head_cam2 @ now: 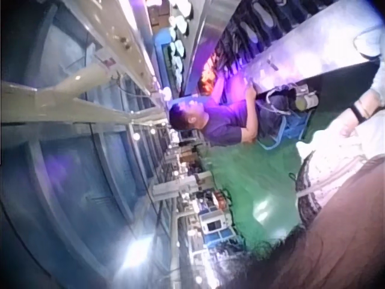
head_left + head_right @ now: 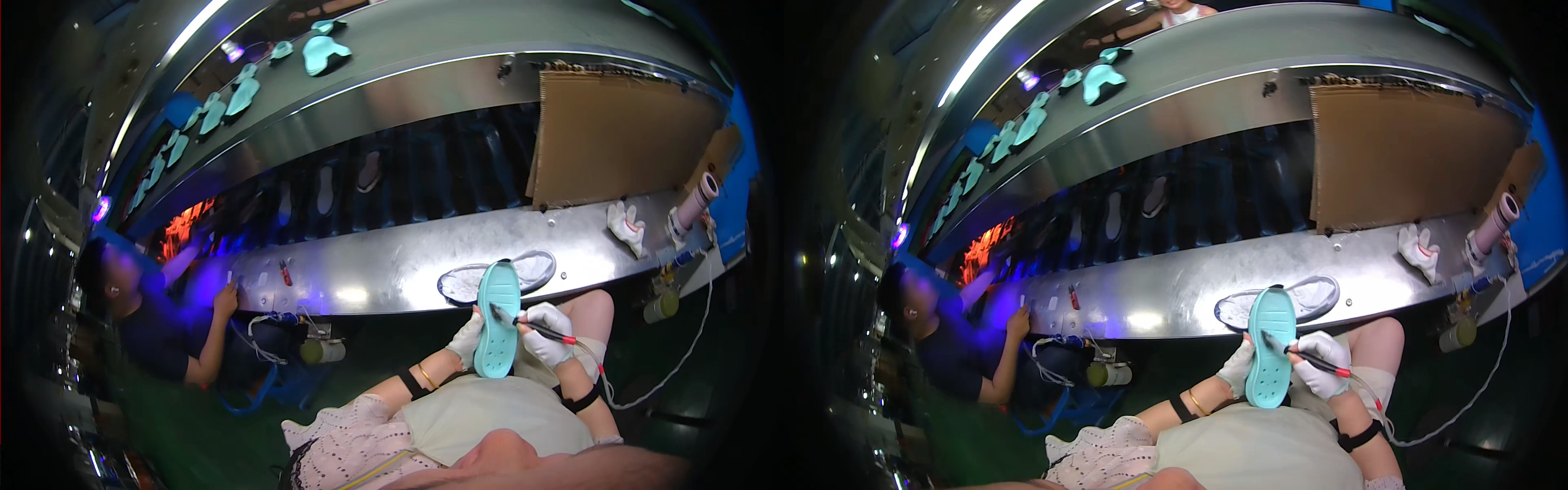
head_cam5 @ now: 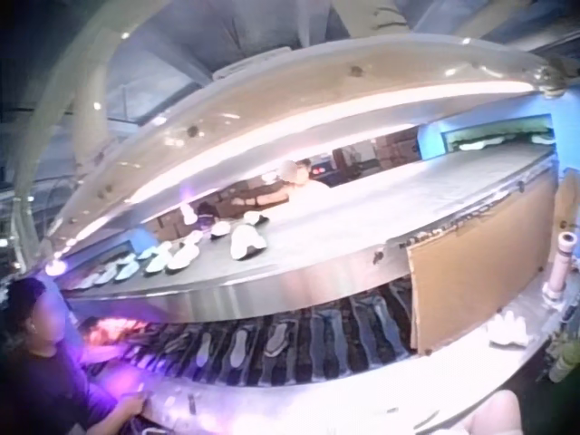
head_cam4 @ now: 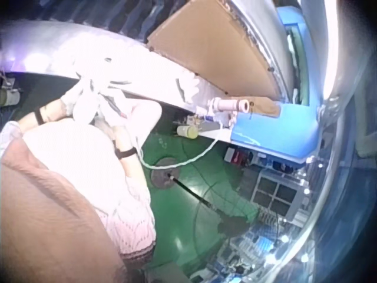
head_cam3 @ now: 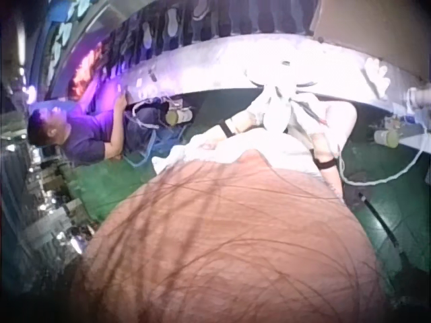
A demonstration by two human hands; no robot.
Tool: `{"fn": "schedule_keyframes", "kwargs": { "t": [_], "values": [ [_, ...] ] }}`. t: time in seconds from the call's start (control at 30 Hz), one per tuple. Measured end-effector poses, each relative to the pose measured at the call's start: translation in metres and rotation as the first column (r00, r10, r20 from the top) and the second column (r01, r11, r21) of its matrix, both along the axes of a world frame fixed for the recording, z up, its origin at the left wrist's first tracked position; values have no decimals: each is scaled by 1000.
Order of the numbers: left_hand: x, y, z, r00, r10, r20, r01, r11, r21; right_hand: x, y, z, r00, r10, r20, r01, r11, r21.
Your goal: Applying adhesive or coating to shoe soles using a specialized brush applicator on a production line.
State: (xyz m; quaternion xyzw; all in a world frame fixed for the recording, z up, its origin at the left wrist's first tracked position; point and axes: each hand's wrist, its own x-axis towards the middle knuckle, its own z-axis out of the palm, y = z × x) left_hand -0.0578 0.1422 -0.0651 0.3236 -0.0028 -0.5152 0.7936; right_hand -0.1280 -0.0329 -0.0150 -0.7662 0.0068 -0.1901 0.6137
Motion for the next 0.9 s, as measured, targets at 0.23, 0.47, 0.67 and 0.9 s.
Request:
{"fn": "schedule_keyframes", "kwargs": {
  "t": [0.23, 0.47, 0.67, 0.9],
  "values": [
    [27, -33, 10, 985, 171, -30, -173, 974, -145, 10, -7, 8, 985, -44, -168, 117, 883, 454],
    [51, -46, 41, 947, 166, -274, -252, 914, -318, 23, 2, 19, 987, 102, -125, -39, 903, 428],
    [61, -54, 39, 954, 230, -194, -291, 871, -396, 29, 8, 19, 995, -12, 100, -3, 988, 157],
    [69, -51, 43, 949, 274, -158, -316, 804, -504, 25, 10, 26, 996, 90, 10, -74, 741, 668]
  ]
}}
